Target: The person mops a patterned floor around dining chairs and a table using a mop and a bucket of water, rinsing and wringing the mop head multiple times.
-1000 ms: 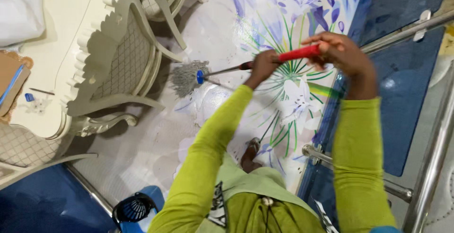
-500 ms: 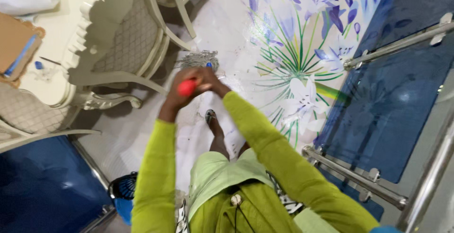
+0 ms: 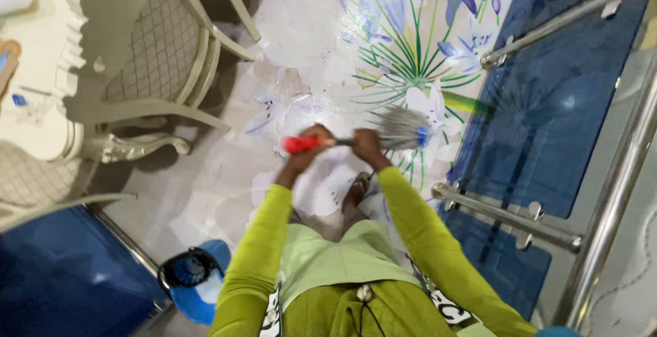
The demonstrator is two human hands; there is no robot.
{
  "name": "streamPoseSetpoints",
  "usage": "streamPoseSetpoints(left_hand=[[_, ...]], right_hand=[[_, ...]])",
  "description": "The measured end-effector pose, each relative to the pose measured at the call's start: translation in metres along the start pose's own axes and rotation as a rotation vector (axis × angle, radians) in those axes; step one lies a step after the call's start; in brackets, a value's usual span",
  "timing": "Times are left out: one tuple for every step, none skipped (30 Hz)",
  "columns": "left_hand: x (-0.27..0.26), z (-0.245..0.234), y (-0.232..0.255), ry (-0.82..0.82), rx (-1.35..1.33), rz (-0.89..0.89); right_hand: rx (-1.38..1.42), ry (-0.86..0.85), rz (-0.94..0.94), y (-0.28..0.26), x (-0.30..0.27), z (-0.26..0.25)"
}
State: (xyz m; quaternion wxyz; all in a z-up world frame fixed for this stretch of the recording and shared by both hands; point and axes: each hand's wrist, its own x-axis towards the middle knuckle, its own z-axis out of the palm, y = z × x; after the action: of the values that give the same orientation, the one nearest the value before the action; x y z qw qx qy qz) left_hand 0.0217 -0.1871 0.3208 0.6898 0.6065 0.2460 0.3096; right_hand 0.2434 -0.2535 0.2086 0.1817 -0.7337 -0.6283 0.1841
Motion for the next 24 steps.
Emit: streamPoseSetpoints(left_hand=[[-0.003,0.023,-0.024,-0.040,-0.024,-0.043],[-0.009,0.044,-0.044,-0.061,-0.021,-0.044],[-0.017,0.063,-0.058,-0.144,-0.150,-0.053],[-0.032,0.070,-0.064,-0.224,-0.277,-0.069],[-0.049,0.070,-0.065,-0.241,-0.273,-0.079],[-0.059,0.063,-0.062,-0.256,-0.261,-0.072],[-0.065,0.047,-0.055,-0.270,-0.258,-0.060],[-0.074,0.028,-0.045,-0.259,-0.235,-0.052],[-0.080,0.003,-0.032,-0.241,-0.203,-0.040],[-0.088,-0.026,-0.015,-0.211,-0.171,-0.034],[-0.094,-0.057,0.006,-0.181,-0.129,-0.029],[-0.096,-0.088,0.032,-0.154,-0.089,-0.024],[-0.100,-0.115,0.061,-0.129,-0.050,-0.021],[-0.109,-0.138,0.092,-0.097,-0.019,-0.029],[-0.119,-0.157,0.125,-0.065,0.009,-0.036],[-0.133,-0.171,0.157,-0.030,0.033,-0.043],[-0.148,-0.179,0.188,0.000,0.039,-0.045],[-0.160,-0.186,0.216,0.085,0.240,-0.035],[-0.171,-0.189,0.240,0.172,0.440,-0.031],[-0.181,-0.189,0.257,0.203,0.446,-0.033],[-0.189,-0.186,0.269,0.217,0.525,0.008],[-0.197,-0.182,0.274,0.225,0.603,0.044],[-0.204,-0.176,0.274,0.252,0.608,0.037],[-0.210,-0.170,0.270,0.195,0.649,0.133]], right_hand=[[-0.106,-0.006,-0.019,0.019,-0.021,-0.010],[-0.127,-0.037,0.059,0.031,-0.042,-0.017],[-0.168,-0.063,0.145,0.039,-0.060,-0.023],[-0.151,-0.124,0.193,0.044,-0.078,-0.027],[-0.133,-0.185,0.240,0.042,-0.092,-0.027],[-0.129,-0.180,0.242,0.036,-0.096,-0.020],[-0.116,-0.150,0.200,0.025,-0.098,-0.011],[-0.100,-0.128,0.147,0.011,-0.097,0.003],[-0.131,-0.094,0.030,-0.006,-0.088,0.018],[-0.160,-0.066,-0.094,-0.028,-0.074,0.036],[-0.074,-0.031,-0.048,-0.057,-0.061,0.057],[0.009,0.007,-0.008,-0.089,-0.043,0.076],[0.081,0.022,-0.003,-0.121,-0.027,0.091],[0.154,0.030,0.000,-0.154,-0.012,0.104],[0.229,0.006,0.027,-0.187,0.000,0.113],[0.304,-0.022,0.051,-0.220,0.009,0.120],[0.415,-0.025,-0.003,-0.254,0.017,0.125],[0.521,-0.028,-0.061,-0.285,0.027,0.125],[0.556,-0.035,-0.091,-0.316,0.033,0.127],[0.595,-0.042,-0.121,-0.342,0.038,0.127],[0.599,-0.062,-0.146,-0.358,0.042,0.125],[0.678,-0.103,-0.255,-0.370,0.046,0.125],[0.758,-0.145,-0.363,-0.379,0.047,0.128],[0.760,-0.165,-0.376,-0.384,0.046,0.132]])
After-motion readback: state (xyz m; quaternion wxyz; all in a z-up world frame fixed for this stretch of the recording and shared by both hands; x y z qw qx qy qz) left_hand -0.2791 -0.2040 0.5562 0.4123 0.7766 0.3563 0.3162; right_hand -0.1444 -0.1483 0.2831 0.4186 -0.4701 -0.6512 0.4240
